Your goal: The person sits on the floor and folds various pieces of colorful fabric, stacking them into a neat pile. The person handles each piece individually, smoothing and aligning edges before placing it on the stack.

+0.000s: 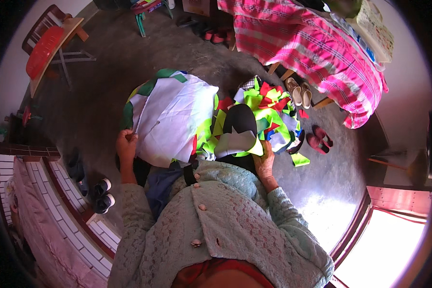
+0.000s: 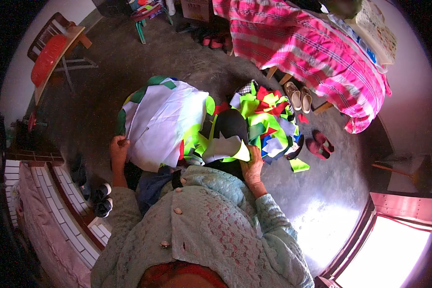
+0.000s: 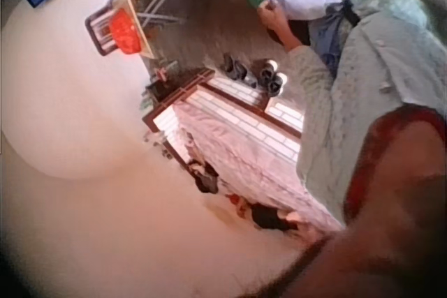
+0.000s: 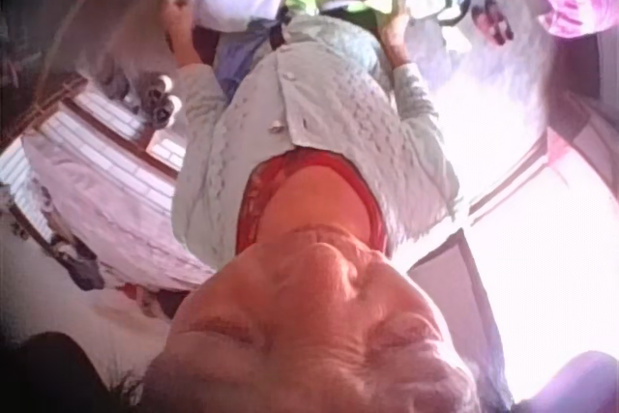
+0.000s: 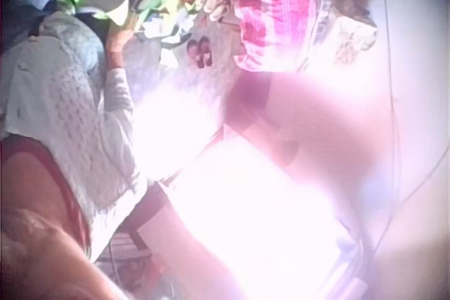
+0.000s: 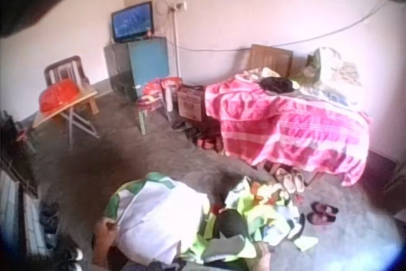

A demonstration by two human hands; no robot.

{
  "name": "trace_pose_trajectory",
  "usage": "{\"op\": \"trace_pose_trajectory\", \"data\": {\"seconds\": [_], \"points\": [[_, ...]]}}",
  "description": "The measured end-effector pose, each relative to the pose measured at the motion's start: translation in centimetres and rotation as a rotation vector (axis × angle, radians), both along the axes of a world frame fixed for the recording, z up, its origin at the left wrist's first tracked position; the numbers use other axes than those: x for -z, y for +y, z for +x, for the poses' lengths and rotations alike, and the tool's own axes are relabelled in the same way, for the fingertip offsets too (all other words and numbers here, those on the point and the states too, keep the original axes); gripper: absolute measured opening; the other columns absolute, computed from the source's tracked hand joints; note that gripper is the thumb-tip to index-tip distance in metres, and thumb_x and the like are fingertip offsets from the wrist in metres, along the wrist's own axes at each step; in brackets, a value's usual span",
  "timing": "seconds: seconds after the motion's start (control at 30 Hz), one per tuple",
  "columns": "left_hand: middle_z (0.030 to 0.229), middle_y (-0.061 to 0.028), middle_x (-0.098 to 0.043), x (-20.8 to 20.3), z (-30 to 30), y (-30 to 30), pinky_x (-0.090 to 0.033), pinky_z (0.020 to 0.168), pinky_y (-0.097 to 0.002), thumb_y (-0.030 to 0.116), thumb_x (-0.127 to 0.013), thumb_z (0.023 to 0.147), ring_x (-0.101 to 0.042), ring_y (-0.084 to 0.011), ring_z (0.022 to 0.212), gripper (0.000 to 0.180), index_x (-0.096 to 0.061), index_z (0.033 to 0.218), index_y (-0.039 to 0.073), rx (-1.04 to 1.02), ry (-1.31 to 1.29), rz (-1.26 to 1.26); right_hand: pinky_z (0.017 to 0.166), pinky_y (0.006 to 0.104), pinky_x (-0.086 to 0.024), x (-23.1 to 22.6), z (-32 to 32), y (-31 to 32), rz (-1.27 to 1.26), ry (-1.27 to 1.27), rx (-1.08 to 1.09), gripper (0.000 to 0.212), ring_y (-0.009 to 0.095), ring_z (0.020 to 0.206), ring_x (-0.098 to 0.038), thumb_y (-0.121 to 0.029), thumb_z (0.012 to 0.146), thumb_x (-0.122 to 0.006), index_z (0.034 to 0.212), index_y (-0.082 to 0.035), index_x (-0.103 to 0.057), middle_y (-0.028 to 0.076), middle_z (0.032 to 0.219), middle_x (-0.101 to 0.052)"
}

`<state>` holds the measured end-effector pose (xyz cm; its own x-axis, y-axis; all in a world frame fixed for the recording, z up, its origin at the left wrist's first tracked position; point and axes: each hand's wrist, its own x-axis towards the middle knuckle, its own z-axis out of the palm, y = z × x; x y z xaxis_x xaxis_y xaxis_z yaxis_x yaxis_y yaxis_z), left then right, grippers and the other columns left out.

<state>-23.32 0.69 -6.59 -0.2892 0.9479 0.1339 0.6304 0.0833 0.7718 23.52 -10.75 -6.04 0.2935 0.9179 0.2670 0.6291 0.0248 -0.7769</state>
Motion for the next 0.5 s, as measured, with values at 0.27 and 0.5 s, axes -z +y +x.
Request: {"op": "trace_pose_trajectory", "data": {"seconds": [0.27, 0.5], "points": [[0.08, -0.0093, -0.062, -3.3, 2.1, 0.0, -0.046, 0.07, -0.0332, 0.002, -0.069, 0.067, -0.06, -0.025, 0.075, 0.02, -0.058, 0.083, 0.005, -0.005, 0.261, 0.088, 0.07, 0.03, -0.046, 0.9, 0.5, 0.0, -0.021, 0.091, 0.015, 0.028, 0.02, 0.076, -0.057, -0.006, 0.073, -0.069, 0.096, -0.004, -0.054, 0.01, 0.084, -0.057], [0.094, -0.0099, -0.056, -7.9, 15.5, -0.7, -0.043, 0.082, -0.032, 0.002, -0.068, 0.071, -0.055, -0.023, 0.089, 0.025, -0.055, 0.092, 0.003, 0.537, -0.08, 0.392, 0.076, 0.0299, -0.045, 1.4, 0.3, -0.4, -0.072, 0.329, -0.008, 0.029, 0.02, 0.085, -0.057, -0.002, 0.075, -0.066, 0.103, -0.004, -0.055, 0.01, 0.093, -0.058]]}}
